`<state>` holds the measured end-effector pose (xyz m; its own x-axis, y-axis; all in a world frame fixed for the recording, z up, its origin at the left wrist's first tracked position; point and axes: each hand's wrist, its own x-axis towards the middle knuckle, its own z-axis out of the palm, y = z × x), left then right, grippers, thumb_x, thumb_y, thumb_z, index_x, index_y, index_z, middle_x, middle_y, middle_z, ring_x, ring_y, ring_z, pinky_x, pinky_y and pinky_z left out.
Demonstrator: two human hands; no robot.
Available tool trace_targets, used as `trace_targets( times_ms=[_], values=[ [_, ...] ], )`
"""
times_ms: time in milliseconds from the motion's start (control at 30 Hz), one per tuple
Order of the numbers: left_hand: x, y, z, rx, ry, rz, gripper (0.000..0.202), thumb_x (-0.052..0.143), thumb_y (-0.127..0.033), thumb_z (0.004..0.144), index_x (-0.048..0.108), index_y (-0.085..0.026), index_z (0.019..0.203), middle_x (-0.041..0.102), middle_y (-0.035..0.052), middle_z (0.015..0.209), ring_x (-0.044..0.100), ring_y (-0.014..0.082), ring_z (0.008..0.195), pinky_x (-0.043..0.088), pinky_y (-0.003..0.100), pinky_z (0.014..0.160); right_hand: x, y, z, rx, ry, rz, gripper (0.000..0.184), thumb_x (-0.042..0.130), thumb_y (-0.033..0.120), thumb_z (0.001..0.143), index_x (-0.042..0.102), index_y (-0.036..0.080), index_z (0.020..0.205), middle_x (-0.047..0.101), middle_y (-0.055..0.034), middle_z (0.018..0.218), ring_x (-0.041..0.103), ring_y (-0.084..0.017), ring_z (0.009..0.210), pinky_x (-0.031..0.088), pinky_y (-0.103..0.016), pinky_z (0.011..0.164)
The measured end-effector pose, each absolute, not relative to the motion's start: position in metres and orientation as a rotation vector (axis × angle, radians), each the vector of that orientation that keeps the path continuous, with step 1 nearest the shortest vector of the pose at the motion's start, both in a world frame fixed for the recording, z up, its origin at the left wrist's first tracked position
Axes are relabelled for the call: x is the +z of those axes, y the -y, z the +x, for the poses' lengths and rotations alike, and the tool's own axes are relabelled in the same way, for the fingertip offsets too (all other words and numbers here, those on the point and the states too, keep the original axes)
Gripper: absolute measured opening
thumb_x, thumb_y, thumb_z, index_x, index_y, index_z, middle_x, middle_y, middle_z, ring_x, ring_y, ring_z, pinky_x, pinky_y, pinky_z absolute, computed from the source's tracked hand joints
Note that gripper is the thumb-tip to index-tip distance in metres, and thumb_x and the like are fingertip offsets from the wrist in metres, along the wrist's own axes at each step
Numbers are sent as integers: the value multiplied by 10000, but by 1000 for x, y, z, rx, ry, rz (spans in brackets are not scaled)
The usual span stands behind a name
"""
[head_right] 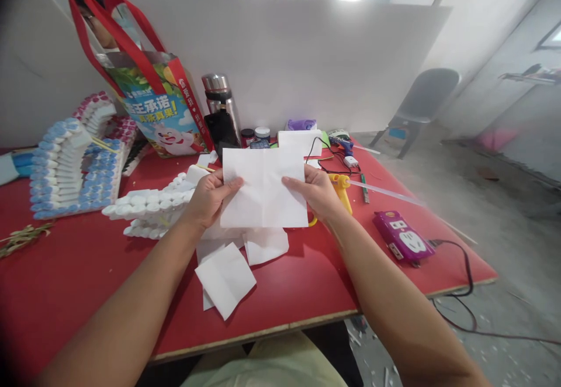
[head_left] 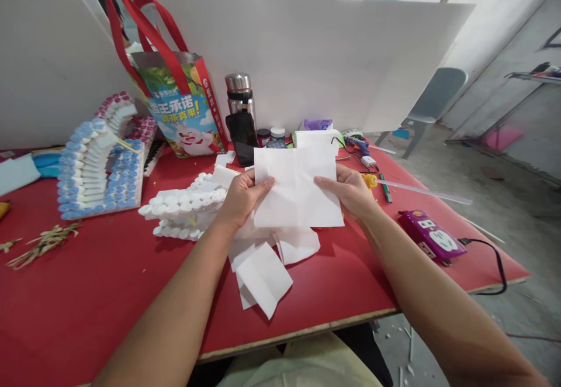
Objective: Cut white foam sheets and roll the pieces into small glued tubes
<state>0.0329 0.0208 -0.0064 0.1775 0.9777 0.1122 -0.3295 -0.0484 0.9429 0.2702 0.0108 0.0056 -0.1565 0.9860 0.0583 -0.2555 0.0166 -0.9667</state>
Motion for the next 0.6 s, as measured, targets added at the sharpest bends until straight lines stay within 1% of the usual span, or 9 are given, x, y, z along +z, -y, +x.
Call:
trace_targets(
  times_ms=[133,300,367,433,500,600],
  values=[
    [-5,-21,30,1271,-756,1113,382,875,-327,699,763,-195,1040,792,59,952,744,237,803,575,345,747,9,-11,274,1415,1159,-892,337,869,335,675,740,192,951,778,-46,893,723,-210,735,577,-356,705],
    [-4,-21,25,1303,-722,1103,314,841,-250,714,777,-202,1017,789,50,937,731,200,787,553,295,728,7,-10,274,1457,1168,-838,274,840,309,704,749,205,941,770,-36,888,705,-186,721,565,-336,698],
    [-3,-22,22,1315,-732,1090,254,831,-232,700,789,-199,948,783,43,881,715,189,758,541,284,704,7,-10,274,1459,1153,-846,240,824,308,709,750,213,916,761,-31,871,692,-186,714,559,-337,683],
    [-2,-22,21,1309,-757,1088,165,815,-227,678,790,-191,837,759,33,782,678,169,672,513,268,636,8,-10,274,1427,1153,-889,204,804,304,706,749,221,884,744,-22,842,665,-179,686,544,-325,645],
    [0,-22,20,1287,-772,1098,93,781,-220,658,777,-183,743,724,28,701,617,143,578,461,253,558,9,-10,275,1380,1193,-928,159,771,291,703,746,222,845,715,-13,802,619,-155,633,501,-289,580],
    [2,-22,19,1274,-776,1129,74,710,-205,653,770,-180,688,705,38,678,568,130,536,410,247,515,11,-9,276,1372,1255,-943,100,701,280,723,725,213,793,643,1,697,518,-116,529,410,-251,501]
  ],
)
